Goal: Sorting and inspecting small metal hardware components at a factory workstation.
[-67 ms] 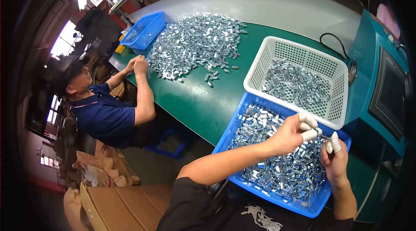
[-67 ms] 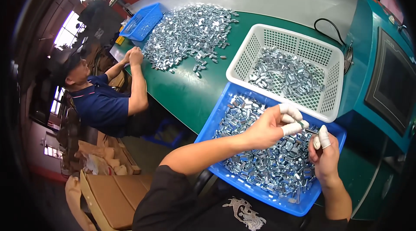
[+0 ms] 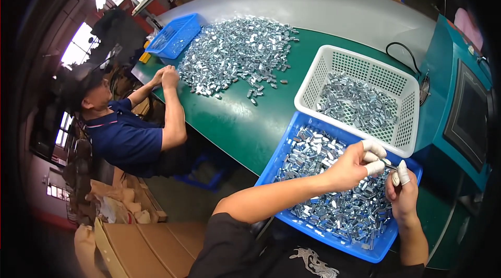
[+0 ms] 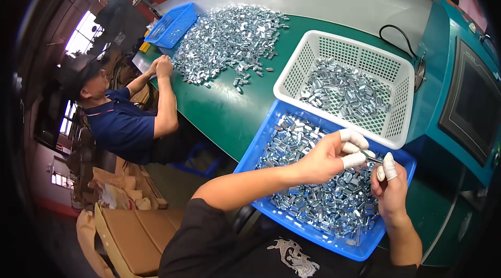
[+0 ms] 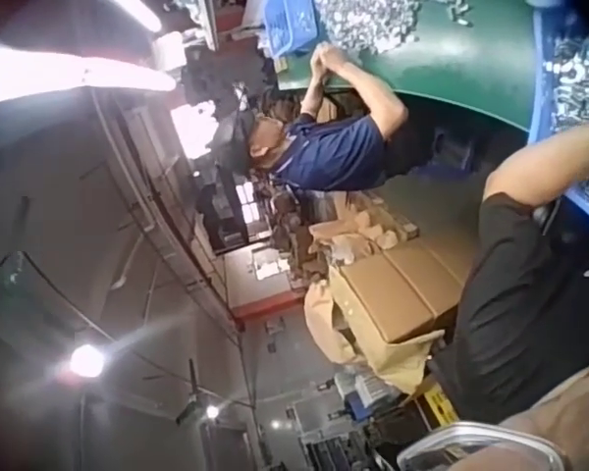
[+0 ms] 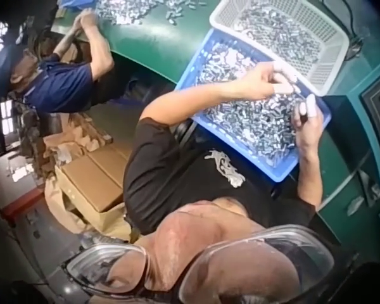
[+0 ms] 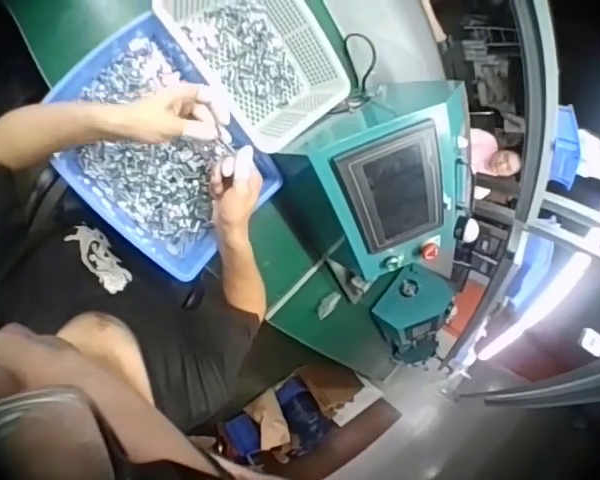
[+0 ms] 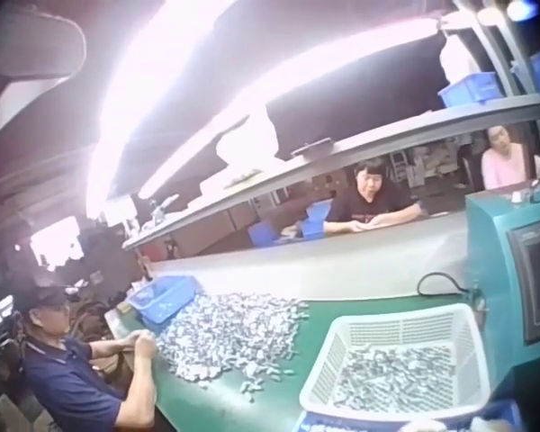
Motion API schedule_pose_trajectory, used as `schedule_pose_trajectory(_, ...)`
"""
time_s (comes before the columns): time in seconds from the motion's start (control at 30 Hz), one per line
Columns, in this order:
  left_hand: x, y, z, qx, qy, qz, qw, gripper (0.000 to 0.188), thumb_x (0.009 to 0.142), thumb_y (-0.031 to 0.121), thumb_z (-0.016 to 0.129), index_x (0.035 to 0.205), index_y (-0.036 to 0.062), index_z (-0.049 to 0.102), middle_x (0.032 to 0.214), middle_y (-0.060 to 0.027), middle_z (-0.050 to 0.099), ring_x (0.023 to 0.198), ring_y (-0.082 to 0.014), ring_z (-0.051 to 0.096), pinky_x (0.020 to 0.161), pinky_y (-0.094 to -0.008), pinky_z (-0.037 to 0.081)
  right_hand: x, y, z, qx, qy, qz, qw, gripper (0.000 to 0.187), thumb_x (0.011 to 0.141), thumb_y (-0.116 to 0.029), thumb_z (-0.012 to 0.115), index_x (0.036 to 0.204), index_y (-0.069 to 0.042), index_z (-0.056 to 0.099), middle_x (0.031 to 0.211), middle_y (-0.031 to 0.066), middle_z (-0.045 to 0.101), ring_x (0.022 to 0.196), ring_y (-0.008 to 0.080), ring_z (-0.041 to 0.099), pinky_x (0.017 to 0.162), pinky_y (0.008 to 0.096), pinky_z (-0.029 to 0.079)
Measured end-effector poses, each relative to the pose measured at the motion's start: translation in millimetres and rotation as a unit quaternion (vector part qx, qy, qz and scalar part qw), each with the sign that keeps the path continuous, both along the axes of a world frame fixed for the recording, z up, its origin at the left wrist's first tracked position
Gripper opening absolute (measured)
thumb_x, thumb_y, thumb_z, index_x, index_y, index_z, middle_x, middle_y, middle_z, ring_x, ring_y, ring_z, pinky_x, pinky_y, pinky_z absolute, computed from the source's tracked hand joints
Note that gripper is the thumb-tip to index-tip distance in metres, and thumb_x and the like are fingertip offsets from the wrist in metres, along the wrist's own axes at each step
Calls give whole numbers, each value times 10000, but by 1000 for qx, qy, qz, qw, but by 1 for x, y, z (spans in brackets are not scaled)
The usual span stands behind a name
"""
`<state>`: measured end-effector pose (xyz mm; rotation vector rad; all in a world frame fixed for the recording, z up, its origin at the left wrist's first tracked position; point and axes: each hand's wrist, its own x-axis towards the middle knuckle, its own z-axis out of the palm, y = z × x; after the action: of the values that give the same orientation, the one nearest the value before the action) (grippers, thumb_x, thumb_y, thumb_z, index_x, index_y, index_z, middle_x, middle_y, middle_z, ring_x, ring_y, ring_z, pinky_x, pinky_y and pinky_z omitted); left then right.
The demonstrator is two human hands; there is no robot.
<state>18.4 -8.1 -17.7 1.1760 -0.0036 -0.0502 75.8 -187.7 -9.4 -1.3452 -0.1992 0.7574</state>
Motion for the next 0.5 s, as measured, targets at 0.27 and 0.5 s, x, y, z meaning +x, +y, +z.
schedule_pose_trajectory(0.27, -10, -2, 13, 228, -4, 33, 973, 184, 840, 107, 640, 964, -28, 615, 803, -67, 647, 752, -95, 596, 682, -246, 482, -3, -3, -8, -78, -147, 17, 986, 445, 971, -389, 365, 652, -95, 462, 480, -17, 419, 385, 41, 324, 362, 198, 253)
schedule_pose_trajectory(0.5, -11, 3, 4, 233, -51, -4, 971, 164, 826, 59, 638, 956, -28, 588, 808, -51, 629, 728, -90, 581, 647, -248, 475, -4, 0, -4, -77, -124, 46, 988, 446, 974, -316, 378, 615, -76, 488, 506, -7, 475, 417, 38, 357, 397, 200, 275)
